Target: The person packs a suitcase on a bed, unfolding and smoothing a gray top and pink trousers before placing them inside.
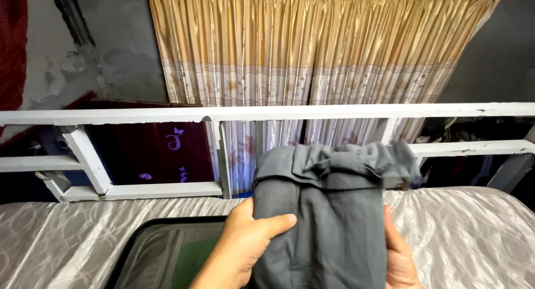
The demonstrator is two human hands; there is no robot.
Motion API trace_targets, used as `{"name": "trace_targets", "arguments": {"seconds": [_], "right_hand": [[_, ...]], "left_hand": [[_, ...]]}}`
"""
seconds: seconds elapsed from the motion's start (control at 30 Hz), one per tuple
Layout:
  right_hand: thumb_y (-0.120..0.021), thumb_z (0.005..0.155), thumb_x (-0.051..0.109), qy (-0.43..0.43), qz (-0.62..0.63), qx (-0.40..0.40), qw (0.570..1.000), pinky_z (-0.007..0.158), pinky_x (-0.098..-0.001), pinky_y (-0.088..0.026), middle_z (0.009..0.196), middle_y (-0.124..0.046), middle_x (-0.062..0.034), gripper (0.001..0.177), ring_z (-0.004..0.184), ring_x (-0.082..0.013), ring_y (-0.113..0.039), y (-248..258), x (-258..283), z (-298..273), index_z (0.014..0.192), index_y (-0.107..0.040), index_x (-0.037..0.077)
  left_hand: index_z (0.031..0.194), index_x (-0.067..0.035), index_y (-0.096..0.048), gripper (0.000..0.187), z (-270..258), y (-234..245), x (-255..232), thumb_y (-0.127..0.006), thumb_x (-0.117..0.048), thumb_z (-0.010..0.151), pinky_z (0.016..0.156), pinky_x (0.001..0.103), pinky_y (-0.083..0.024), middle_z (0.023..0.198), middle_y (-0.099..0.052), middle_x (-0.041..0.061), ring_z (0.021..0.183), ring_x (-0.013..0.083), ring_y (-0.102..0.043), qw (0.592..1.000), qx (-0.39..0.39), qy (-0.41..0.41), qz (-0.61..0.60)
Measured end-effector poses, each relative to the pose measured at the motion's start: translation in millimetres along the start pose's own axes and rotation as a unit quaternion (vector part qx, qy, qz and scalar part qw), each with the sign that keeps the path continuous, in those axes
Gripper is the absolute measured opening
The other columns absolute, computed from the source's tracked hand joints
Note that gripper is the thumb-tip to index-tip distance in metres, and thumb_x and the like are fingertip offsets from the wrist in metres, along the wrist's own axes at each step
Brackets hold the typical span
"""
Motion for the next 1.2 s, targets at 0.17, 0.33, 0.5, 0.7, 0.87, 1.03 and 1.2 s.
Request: {"name": "trace_targets", "arguments": {"seconds": [0.17, 0.33, 0.5, 0.7, 0.87, 1.03, 1.2], "right_hand": [[-0.066, 0.092, 0.046, -0.015, -0.045, -0.03, 0.998, 0.103, -0.0559, -0.047, 0.138, -0.066, -0.0173, 0.061, 0.125, -0.0364, -0.063, -2.9, -12.2, -11.4, 0.137, -0.06, 0.005], [-0.067, 0.092, 0.03, -0.05, -0.027, -0.041, 0.998, 0.105, -0.0572, -0.046, 0.137, -0.067, -0.0168, 0.049, 0.127, -0.0348, -0.062, -29.6, -17.7, -26.9, 0.135, -0.06, 0.008], [-0.067, 0.082, 0.02, -0.069, -0.113, -0.145, 0.981, 0.101, -0.0565, -0.048, 0.132, -0.07, -0.0197, 0.056, 0.122, -0.0354, -0.066, -43.1, -14.3, -43.9, 0.136, -0.062, 0.006], [-0.073, 0.077, 0.025, -0.027, -0.255, -0.229, 0.939, 0.095, -0.0572, -0.052, 0.119, -0.073, -0.019, 0.057, 0.106, -0.0366, -0.07, -42.2, 13.9, -63.7, 0.127, -0.063, 0.001], [-0.073, 0.083, 0.025, 0.027, -0.345, -0.241, 0.907, 0.092, -0.0511, -0.053, 0.116, -0.073, -0.0124, 0.05, 0.104, -0.0272, -0.069, -55.0, 40.8, -81.5, 0.126, -0.063, 0.003], [-0.071, 0.082, 0.02, 0.054, -0.442, -0.302, 0.843, 0.091, -0.0453, -0.055, 0.116, -0.075, -0.0068, 0.047, 0.104, -0.0208, -0.071, -73.9, 49.7, -92.7, 0.126, -0.065, 0.006], [-0.07, 0.081, 0.017, 0.065, -0.456, -0.297, 0.837, 0.089, -0.0485, -0.056, 0.117, -0.075, -0.0065, 0.046, 0.103, -0.0226, -0.072, -91.1, 40.1, -100.0, 0.126, -0.066, 0.008]], "left_hand": [[0.117, 0.001, -0.069, 0.043, -15.7, 7.1, 17.1, -0.07, -0.002, 0.074, 0.082, 0.045, -0.06, 0.103, -0.076, 0.015, 0.091, 0.0284, -0.074, 0.983, 0.012, 0.045, -0.178], [0.122, -0.001, -0.069, 0.044, -41.5, 27.4, 18.9, -0.066, -0.002, 0.078, 0.083, 0.05, -0.061, 0.107, -0.076, 0.015, 0.095, 0.0313, -0.074, 0.971, 0.013, 0.061, -0.229], [0.125, -0.003, -0.066, 0.044, -64.7, 30.8, 12.5, -0.068, -0.005, 0.081, 0.086, 0.053, -0.061, 0.111, -0.076, 0.015, 0.1, 0.0332, -0.074, 0.965, 0.039, 0.043, -0.257], [0.125, -0.007, -0.065, 0.041, -88.8, 40.9, 9.2, -0.069, -0.01, 0.084, 0.088, 0.053, -0.06, 0.112, -0.075, 0.015, 0.1, 0.0327, -0.073, 0.961, 0.063, 0.012, -0.27], [0.123, -0.004, -0.067, 0.039, -98.6, 47.9, 11.4, -0.066, -0.007, 0.084, 0.091, 0.051, -0.059, 0.113, -0.075, 0.014, 0.1, 0.0311, -0.074, 0.956, 0.11, -0.036, -0.27], [0.122, 0.001, -0.066, 0.036, -113.3, 48.9, 7.3, -0.065, -0.01, 0.088, 0.092, 0.049, -0.059, 0.113, -0.076, 0.016, 0.1, 0.0308, -0.074, 0.951, 0.152, -0.066, -0.262], [0.121, 0.0, -0.065, 0.035, -134.0, 60.5, 4.0, -0.064, -0.012, 0.088, 0.09, 0.05, -0.059, 0.112, -0.075, 0.016, 0.099, 0.0312, -0.074, 0.954, 0.124, -0.071, -0.264]]}}
Point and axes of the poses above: each hand's wrist, its own z-axis towards the middle knuckle, its own y-axis out of the back of the hand, x = y × z, the point moved 7 cm from there along z, towards the middle knuckle
